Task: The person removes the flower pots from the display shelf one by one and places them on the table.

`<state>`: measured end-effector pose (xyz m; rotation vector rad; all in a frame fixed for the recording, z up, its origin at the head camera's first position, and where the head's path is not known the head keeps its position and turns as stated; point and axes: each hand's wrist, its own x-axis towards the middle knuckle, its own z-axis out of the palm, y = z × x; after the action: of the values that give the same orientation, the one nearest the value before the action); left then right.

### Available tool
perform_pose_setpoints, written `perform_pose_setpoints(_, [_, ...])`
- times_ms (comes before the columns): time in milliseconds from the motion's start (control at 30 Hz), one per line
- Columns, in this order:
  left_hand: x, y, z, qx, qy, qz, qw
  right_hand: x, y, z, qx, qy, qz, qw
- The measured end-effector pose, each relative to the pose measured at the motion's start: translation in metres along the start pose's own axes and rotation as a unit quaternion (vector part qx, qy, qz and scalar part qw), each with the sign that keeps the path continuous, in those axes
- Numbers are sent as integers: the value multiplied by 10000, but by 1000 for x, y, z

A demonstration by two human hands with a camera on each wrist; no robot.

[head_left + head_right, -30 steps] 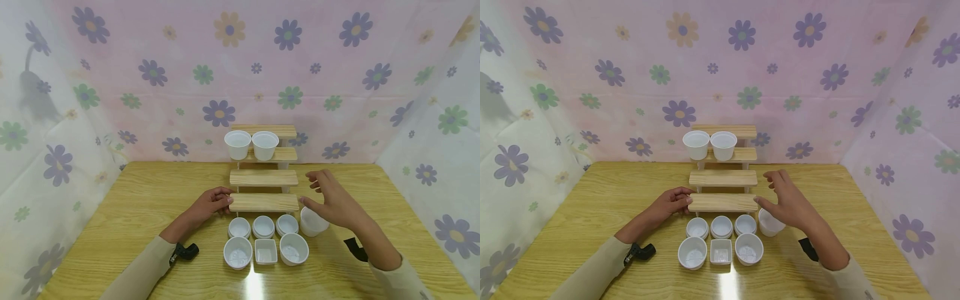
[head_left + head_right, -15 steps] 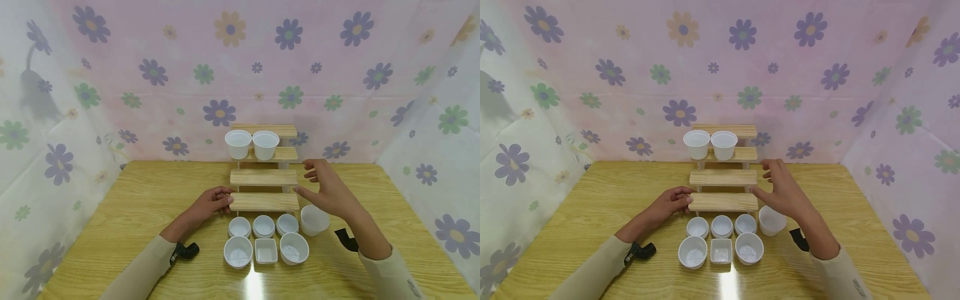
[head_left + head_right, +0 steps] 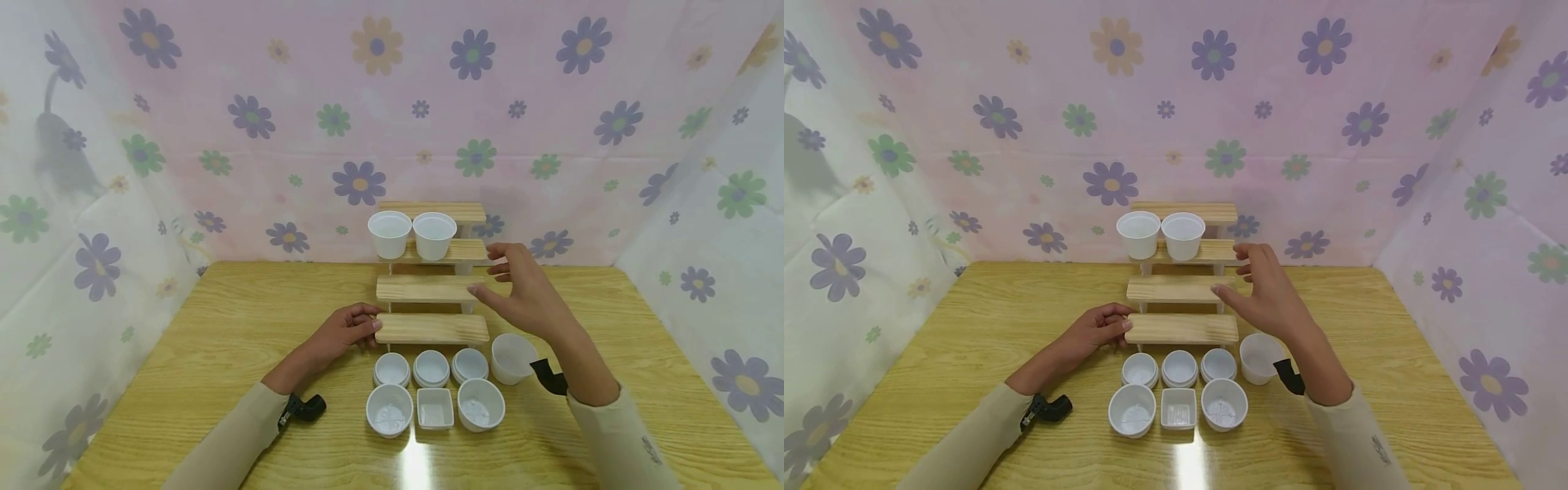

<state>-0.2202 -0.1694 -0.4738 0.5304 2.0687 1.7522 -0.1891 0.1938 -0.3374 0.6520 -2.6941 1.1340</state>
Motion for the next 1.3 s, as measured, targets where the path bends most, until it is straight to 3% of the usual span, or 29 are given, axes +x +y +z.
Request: perform_pose_setpoints(1300, [0,0,1,-63,52,-17,10000,51,-19,26,571,606,499,9953])
